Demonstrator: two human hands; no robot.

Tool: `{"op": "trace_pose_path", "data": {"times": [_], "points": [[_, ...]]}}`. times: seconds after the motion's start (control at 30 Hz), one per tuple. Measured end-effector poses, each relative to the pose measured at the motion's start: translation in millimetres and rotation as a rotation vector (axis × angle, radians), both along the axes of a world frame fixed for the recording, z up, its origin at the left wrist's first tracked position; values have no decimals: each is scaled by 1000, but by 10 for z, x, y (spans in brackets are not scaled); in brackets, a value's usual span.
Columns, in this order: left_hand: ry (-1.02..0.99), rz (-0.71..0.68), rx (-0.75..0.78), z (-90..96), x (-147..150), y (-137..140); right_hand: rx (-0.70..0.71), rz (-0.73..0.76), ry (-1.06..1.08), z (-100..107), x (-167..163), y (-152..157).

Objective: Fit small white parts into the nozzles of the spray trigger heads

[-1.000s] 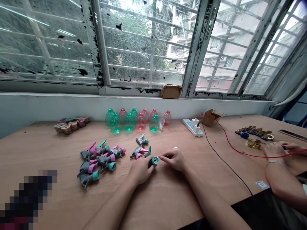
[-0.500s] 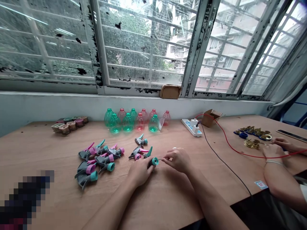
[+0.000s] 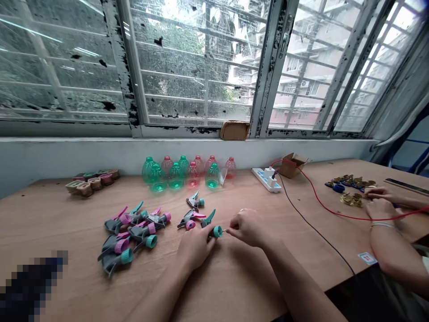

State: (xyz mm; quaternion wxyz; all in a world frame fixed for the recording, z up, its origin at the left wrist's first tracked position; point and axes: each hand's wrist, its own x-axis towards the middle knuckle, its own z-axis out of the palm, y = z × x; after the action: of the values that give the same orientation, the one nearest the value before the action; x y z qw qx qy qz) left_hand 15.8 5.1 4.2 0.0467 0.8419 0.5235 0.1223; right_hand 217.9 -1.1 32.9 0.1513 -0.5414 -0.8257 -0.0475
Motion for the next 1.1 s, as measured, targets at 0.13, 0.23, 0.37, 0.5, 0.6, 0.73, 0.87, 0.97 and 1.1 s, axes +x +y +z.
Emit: {"op": "trace_pose_path", "data": {"times": [0.13, 0.23, 0.37, 0.5, 0.6, 0.73, 0.87, 0.97, 1.1], "points": [[5, -29, 5, -17, 11, 12, -41, -28, -7, -6, -14, 25], [-109, -85, -36, -33, -19, 39, -46, 85, 137, -135, 40, 117], [-228, -163, -100, -36, -63, 67, -71, 237, 354, -325, 129, 230], [-277, -185, -131, -20, -77, 72, -71, 315, 460, -396, 159, 260], [-305, -194, -152, 3, -74, 61, -54, 329, 506, -409, 155, 266], [-350, -168, -162, 31, -60, 45, -42, 328, 571, -427, 143, 278], [-356, -132, -139, 17, -54, 44, 9, 273, 531, -399, 112, 241], [-333, -102, -107, -14, -53, 51, 65, 204, 400, -329, 79, 177], [-300, -57, -92, -43, -44, 56, 109, 115, 259, -249, 33, 106]]}}
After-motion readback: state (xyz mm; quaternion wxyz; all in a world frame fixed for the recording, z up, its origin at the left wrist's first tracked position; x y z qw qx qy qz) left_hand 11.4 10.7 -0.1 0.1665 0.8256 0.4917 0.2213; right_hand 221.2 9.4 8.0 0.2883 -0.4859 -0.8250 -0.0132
